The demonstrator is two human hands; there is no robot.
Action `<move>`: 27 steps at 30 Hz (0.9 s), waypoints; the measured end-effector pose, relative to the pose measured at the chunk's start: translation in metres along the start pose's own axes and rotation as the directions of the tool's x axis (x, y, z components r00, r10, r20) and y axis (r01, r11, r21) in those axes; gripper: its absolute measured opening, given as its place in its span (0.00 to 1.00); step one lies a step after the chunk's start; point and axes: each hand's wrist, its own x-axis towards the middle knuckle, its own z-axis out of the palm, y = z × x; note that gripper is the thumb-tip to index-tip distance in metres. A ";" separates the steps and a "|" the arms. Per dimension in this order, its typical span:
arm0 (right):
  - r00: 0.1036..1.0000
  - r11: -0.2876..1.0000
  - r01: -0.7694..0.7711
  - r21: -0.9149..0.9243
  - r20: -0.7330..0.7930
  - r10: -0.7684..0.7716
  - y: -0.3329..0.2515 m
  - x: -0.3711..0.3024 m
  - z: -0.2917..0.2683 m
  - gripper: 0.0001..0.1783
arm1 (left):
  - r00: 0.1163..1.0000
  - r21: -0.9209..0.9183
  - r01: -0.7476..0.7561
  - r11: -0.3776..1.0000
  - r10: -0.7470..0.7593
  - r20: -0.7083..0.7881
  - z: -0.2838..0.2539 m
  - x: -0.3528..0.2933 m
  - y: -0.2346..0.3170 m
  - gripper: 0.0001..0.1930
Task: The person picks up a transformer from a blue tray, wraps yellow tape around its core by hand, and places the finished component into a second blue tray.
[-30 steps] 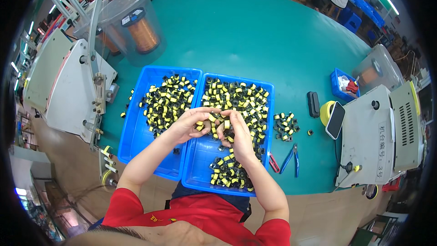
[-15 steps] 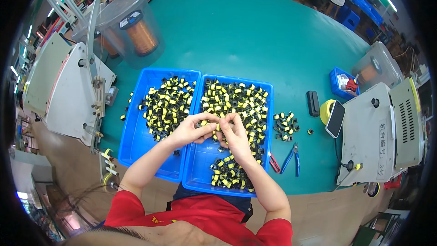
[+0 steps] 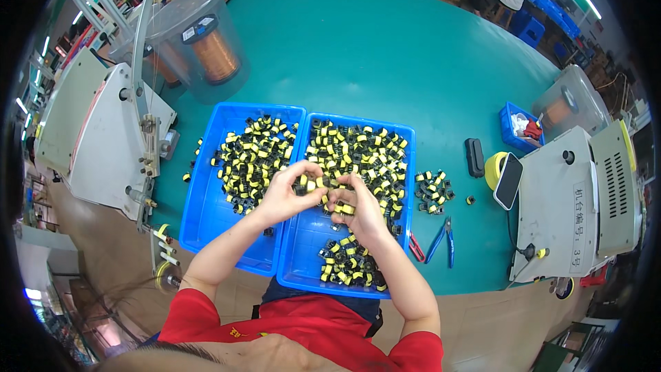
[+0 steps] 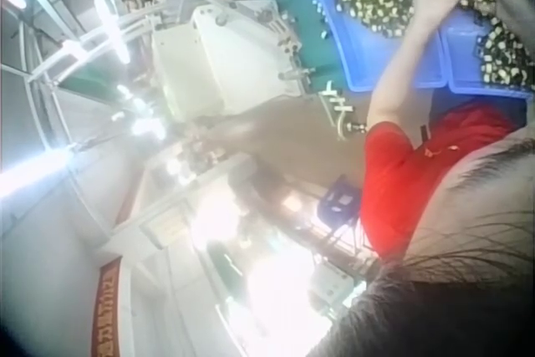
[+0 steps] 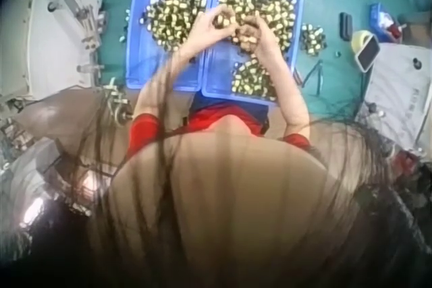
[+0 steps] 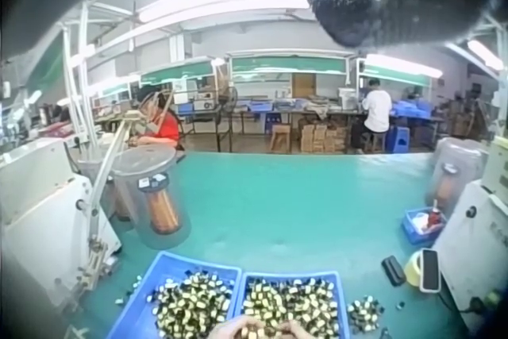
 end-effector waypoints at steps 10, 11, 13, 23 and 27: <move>0.958 0.934 -0.211 0.288 0.252 0.139 0.009 0.013 -0.015 0.17 | 0.847 0.671 0.318 0.670 0.117 -0.518 -0.070 0.015 -0.032 0.10; 0.957 0.934 -0.210 0.290 0.254 0.137 0.007 0.012 -0.014 0.17 | 0.840 0.704 0.348 0.619 0.129 -0.528 -0.076 0.015 -0.038 0.10; 0.961 0.965 -0.188 0.181 0.235 0.144 0.003 0.008 -0.011 0.22 | 0.836 0.673 0.420 0.609 0.029 -0.548 -0.079 0.013 -0.043 0.10; 0.954 0.975 0.214 -0.052 0.227 -0.197 0.008 0.000 0.005 0.34 | 0.969 0.201 -0.212 0.956 0.178 0.173 -0.025 0.013 -0.001 0.19; 0.960 0.967 0.204 -0.151 0.223 -0.167 0.006 -0.002 0.002 0.33 | 0.899 0.306 -0.427 0.851 0.363 0.245 -0.013 0.009 -0.002 0.20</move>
